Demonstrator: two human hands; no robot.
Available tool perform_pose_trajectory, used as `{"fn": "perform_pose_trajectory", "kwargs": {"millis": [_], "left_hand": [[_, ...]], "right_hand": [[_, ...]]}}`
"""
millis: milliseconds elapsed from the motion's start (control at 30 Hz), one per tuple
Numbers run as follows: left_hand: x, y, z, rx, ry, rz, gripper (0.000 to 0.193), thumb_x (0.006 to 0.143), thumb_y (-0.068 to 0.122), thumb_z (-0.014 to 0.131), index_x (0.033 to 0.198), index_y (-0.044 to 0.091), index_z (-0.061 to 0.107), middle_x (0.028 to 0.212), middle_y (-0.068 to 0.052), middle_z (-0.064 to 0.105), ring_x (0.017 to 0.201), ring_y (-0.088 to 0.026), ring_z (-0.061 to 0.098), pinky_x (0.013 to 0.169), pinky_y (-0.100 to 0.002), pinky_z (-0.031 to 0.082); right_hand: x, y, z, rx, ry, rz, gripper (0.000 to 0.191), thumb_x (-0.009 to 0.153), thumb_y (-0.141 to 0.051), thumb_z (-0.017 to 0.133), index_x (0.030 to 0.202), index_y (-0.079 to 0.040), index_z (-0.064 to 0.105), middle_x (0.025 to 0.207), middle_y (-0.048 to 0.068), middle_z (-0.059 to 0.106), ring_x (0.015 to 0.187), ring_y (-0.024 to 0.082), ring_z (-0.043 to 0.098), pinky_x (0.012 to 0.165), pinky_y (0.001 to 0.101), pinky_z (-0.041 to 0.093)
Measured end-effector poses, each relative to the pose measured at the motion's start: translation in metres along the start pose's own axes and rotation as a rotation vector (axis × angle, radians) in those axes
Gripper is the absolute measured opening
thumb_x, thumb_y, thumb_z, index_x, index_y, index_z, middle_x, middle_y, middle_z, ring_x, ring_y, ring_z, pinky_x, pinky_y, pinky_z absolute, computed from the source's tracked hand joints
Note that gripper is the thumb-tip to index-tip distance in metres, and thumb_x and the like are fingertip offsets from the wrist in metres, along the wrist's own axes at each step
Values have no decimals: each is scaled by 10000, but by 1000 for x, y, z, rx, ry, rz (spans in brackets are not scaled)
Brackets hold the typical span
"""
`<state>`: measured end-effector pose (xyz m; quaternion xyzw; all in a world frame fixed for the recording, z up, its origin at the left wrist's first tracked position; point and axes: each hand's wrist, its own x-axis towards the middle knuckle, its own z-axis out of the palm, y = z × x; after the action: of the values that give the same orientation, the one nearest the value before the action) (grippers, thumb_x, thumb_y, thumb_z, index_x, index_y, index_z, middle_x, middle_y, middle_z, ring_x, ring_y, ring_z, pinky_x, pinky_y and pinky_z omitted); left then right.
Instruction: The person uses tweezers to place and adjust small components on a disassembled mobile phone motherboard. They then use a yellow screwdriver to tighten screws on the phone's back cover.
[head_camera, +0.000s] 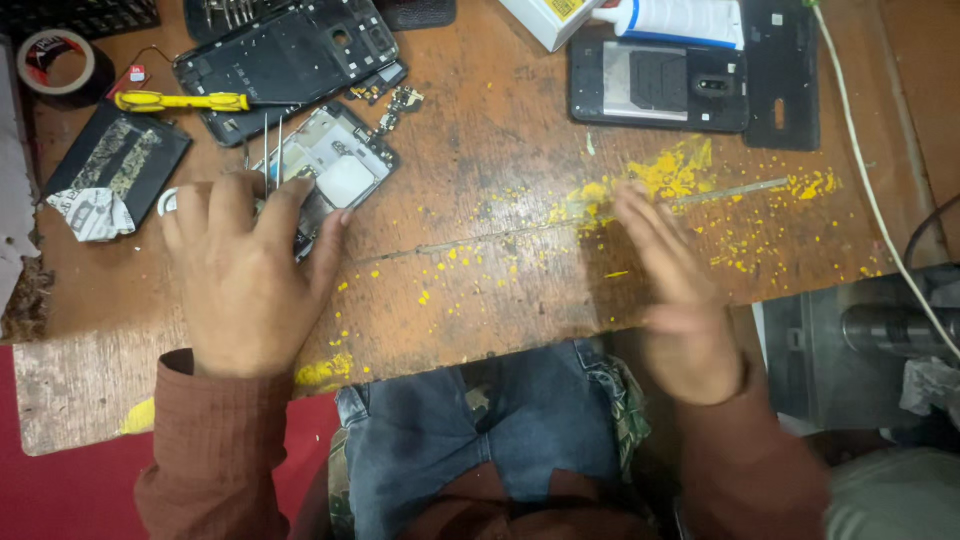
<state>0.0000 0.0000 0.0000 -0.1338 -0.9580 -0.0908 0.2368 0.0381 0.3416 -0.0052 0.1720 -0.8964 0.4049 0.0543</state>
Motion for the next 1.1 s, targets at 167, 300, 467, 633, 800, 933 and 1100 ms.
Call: {"fn": "perform_pose_trajectory", "kwargs": {"millis": [167,300,467,633,800,933,1100], "left_hand": [[-7,-5,5,-1,0,-6,340,953,303,820,1175,53,757,1123,-154,600,1088,-343,492,974,-470,416],[-10,-9,10,9,-13,-3,323,1026,345,812,1175,65,747,1118,-134,601,1086,-322,492,1018,-476,409],[-8,-2,6,4,14,7,310,1016,346,803,1158,77,743,1120,-142,595,1098,-334,495,972,-464,413],[-10,-4,8,-9,24,-14,323,980,337,791,1169,80,742,1103,-141,590,1100,-350,512,938,-489,414],[-11,-6,5,-35,26,-20,338,952,328,780,1167,71,740,1095,-148,589,1065,-358,517,897,-491,411],[-10,-4,4,-43,23,-22,332,959,318,769,1166,60,738,1089,-149,587,1057,-360,516,892,-486,411],[-9,-2,7,-70,20,-31,330,953,309,762,1162,55,736,1097,-145,598,1053,-353,521,897,-488,409]], "right_hand": [[-35,-37,67,-298,-78,-181,877,1022,-642,460,1564,30,306,1675,260,270,1603,442,227,1336,549,140],[-51,-54,69,335,-468,-420,884,1033,-637,400,1582,46,287,1678,266,341,1615,400,300,1335,533,202],[-24,-32,44,-285,-45,-102,1014,945,-663,518,1592,80,279,1667,317,294,1579,451,291,1287,541,230],[-25,-58,90,-363,-241,-282,1239,681,-798,629,1468,115,339,1539,360,345,1439,535,311,1190,603,235],[-12,-73,94,-130,-273,-466,1127,800,-755,633,1547,51,383,1623,267,408,1576,447,348,1312,569,246],[21,-76,92,-370,-174,-208,1242,700,-774,627,1460,174,368,1529,380,379,1470,525,331,1229,565,254],[-3,-100,90,-95,-365,-590,1090,792,-762,631,1496,47,432,1595,241,426,1558,437,357,1320,573,237]]}}
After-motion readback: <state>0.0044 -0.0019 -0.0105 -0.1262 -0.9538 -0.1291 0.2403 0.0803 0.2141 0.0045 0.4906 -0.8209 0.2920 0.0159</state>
